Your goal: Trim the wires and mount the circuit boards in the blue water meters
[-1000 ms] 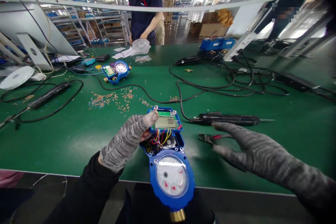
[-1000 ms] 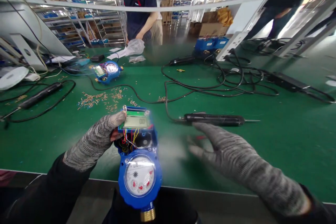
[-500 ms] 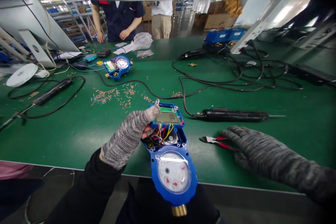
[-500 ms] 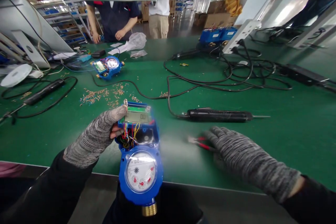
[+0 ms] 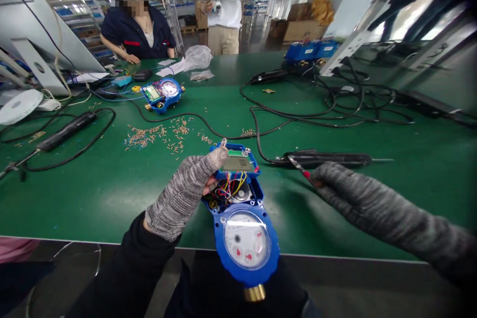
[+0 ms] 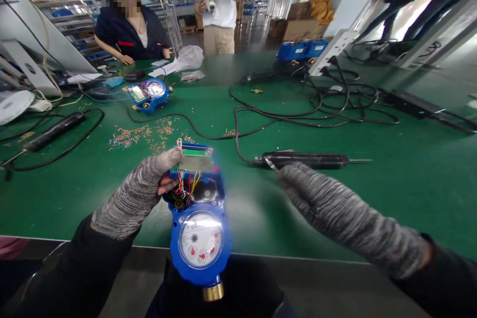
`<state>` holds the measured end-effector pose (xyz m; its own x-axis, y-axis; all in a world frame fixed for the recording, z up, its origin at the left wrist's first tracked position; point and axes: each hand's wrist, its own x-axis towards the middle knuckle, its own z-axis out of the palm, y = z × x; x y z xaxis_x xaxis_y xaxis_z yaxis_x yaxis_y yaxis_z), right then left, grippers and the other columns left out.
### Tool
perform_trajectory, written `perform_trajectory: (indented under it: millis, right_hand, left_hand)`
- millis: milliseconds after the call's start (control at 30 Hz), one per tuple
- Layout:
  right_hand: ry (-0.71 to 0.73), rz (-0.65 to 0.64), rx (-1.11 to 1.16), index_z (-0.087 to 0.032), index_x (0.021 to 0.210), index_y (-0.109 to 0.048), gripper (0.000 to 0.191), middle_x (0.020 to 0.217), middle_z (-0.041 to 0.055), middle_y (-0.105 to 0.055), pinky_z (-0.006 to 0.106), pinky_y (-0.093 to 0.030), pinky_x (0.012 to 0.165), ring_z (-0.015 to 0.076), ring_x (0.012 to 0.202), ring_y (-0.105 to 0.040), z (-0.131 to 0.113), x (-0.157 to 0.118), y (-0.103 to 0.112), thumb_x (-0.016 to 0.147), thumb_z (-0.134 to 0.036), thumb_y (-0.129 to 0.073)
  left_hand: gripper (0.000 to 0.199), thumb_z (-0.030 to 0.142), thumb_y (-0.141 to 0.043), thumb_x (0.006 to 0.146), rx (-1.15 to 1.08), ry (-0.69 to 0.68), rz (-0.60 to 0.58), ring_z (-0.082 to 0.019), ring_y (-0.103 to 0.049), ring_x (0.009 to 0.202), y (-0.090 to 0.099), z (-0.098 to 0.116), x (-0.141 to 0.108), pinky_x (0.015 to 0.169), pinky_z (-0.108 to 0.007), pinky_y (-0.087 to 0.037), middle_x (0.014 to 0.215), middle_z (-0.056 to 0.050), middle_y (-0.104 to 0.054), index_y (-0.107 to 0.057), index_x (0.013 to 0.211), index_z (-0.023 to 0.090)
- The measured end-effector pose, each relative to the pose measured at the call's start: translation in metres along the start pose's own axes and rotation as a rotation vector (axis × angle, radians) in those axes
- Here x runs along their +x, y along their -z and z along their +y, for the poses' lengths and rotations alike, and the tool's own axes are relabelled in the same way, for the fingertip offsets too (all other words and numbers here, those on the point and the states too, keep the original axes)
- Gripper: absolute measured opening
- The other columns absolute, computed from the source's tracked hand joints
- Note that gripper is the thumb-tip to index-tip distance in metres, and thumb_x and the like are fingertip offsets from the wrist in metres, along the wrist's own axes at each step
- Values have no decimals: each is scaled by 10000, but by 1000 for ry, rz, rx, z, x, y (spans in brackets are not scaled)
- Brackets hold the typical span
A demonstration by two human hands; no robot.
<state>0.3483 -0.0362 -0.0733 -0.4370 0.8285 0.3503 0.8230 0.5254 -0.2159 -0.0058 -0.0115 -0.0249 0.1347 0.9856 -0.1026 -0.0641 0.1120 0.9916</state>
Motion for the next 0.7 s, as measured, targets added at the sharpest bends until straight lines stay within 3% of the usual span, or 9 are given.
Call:
perform_trajectory:
  millis: [67, 200, 333, 400, 533, 700]
  right_hand:
    - [30, -41, -2, -213, 1278, -592, 358, 1221, 122, -686, 451, -569, 959, 280, 1125, -668, -10, -12, -17, 931, -222, -503]
    - [52, -85, -33, -221, 1418, -480, 494, 1395, 134, -577, 490, -496, 1041, 284, 1263, -570, -23, -34, -37, 925, -195, -501]
    - [-90, -226, -212, -209, 1475, -428, 777, 1441, 178, -511, 600, -420, 1050, 401, 1295, -498, -16, -31, -21, 793, -476, -685]
    - [-174, -328, -217, -190, 1441, -478, 852, 1372, 186, -564, 580, -461, 1007, 410, 1236, -546, -10, -25, -11, 711, -551, -728]
    - [-214, -405, -215, -211, 1285, -629, 605, 1170, 157, -679, 504, -555, 858, 346, 1019, -670, -9, -21, -5, 699, -347, -692]
    - [-237, -318, -276, -210, 1187, -682, 447, 1145, 146, -693, 508, -527, 931, 327, 1059, -663, -7, -29, -23, 768, -150, -538]
  left_hand:
    - [227, 393, -686, 810, -22, 22, 30, -65, -365, 470, 3, -6, 1, 454, -190, -338, 530, 58, -454, -685, 680, 207]
    - [294, 388, -670, 827, -8, 20, -37, -71, -370, 476, 4, -7, 4, 462, -199, -333, 528, 55, -461, -611, 608, 201]
    - [488, 476, -660, 825, 44, 66, -41, -64, -342, 429, -6, 7, 3, 452, -218, -309, 459, 60, -394, -454, 485, 192]
    - [535, 512, -666, 807, 67, 86, -19, -62, -335, 414, -11, 13, 2, 446, -225, -294, 440, 61, -368, -407, 462, 194]
    - [531, 518, -691, 777, 64, 85, -3, -67, -321, 410, -17, 17, 1, 438, -236, -279, 443, 60, -359, -400, 463, 203]
    - [537, 507, -689, 770, 32, 79, 11, -65, -294, 409, -14, 13, 1, 435, -234, -268, 446, 67, -321, -368, 458, 210]
